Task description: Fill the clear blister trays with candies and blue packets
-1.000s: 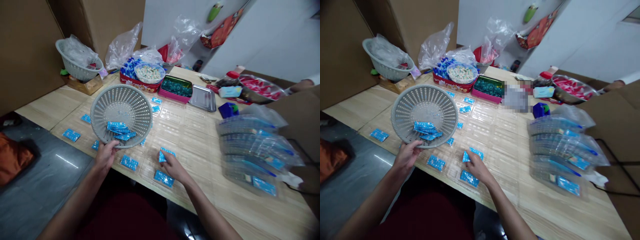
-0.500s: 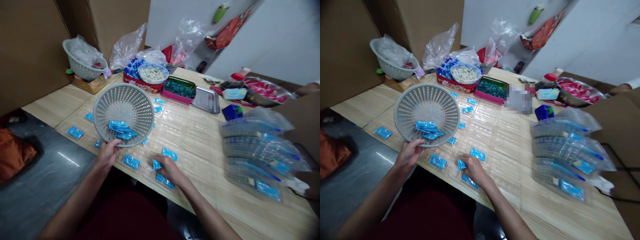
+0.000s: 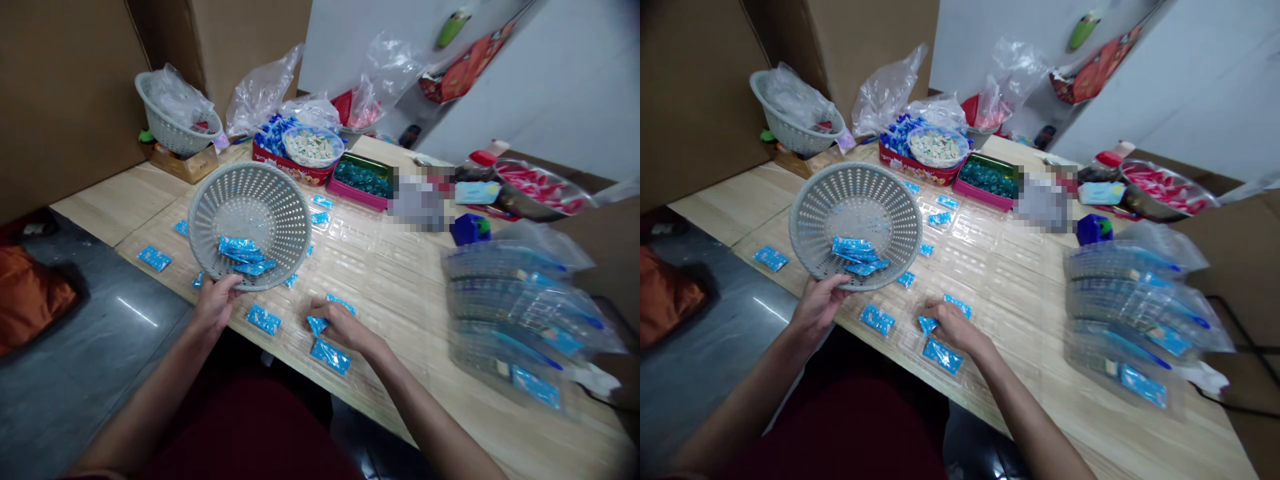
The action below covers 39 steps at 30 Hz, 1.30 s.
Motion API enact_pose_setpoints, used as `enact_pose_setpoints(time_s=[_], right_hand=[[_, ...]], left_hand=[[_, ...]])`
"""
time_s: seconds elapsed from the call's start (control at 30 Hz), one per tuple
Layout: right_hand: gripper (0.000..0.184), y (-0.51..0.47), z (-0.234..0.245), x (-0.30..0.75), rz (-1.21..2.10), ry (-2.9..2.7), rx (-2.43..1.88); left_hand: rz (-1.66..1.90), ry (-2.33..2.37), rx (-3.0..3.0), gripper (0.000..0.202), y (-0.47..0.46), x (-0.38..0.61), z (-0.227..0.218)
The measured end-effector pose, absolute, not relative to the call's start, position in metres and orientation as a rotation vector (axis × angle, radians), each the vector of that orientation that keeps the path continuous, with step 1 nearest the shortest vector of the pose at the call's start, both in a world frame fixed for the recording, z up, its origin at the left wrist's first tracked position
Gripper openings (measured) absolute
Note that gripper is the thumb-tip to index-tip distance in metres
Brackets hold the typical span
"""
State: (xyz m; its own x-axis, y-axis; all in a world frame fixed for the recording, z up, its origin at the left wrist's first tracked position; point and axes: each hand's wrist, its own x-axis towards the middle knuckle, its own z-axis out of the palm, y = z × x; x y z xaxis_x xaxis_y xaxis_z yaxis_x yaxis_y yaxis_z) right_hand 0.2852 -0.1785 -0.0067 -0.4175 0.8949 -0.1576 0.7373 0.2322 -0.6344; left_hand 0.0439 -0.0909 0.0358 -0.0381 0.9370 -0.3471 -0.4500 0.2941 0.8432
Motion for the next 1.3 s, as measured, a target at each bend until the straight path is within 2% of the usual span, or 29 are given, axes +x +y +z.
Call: enact_pose_setpoints(time_s=[0.2, 0.43, 0.73, 0.9, 1.13, 1.3], right_hand=[[0.022, -0.175, -0.016, 0.284, 1.019, -2.219, -1.477], [0.018, -0.181, -0.002, 0.288, 1.083, -1.921, -1.438], [0.014, -0.214, -0.023, 0.266, 0.719, -1.977, -1.946], [0.017, -0.212, -0.026, 0.261, 0.709, -1.975, -2.061], [0.013, -0.203, -0.020, 0.275, 0.888, -1.840, -1.915], [0.019, -0.213, -0.039, 0.295, 0.798, -1.592, -1.812]], left_hand=[[1.218, 1.103, 0.579, 0.042, -0.092, 0.043, 0.036], [1.212, 1.121, 0.574, 0.041, -0.094, 0.042, 0.034], [1.215, 1.124, 0.565, 0.043, -0.094, 0.046, 0.032], [1.215, 1.124, 0.550, 0.042, -0.096, 0.048, 0.034], [1.233, 1.144, 0.509, 0.043, -0.087, 0.040, 0.029], [1.345, 1.210, 0.398, 0.033, -0.072, 0.012, 0.029]])
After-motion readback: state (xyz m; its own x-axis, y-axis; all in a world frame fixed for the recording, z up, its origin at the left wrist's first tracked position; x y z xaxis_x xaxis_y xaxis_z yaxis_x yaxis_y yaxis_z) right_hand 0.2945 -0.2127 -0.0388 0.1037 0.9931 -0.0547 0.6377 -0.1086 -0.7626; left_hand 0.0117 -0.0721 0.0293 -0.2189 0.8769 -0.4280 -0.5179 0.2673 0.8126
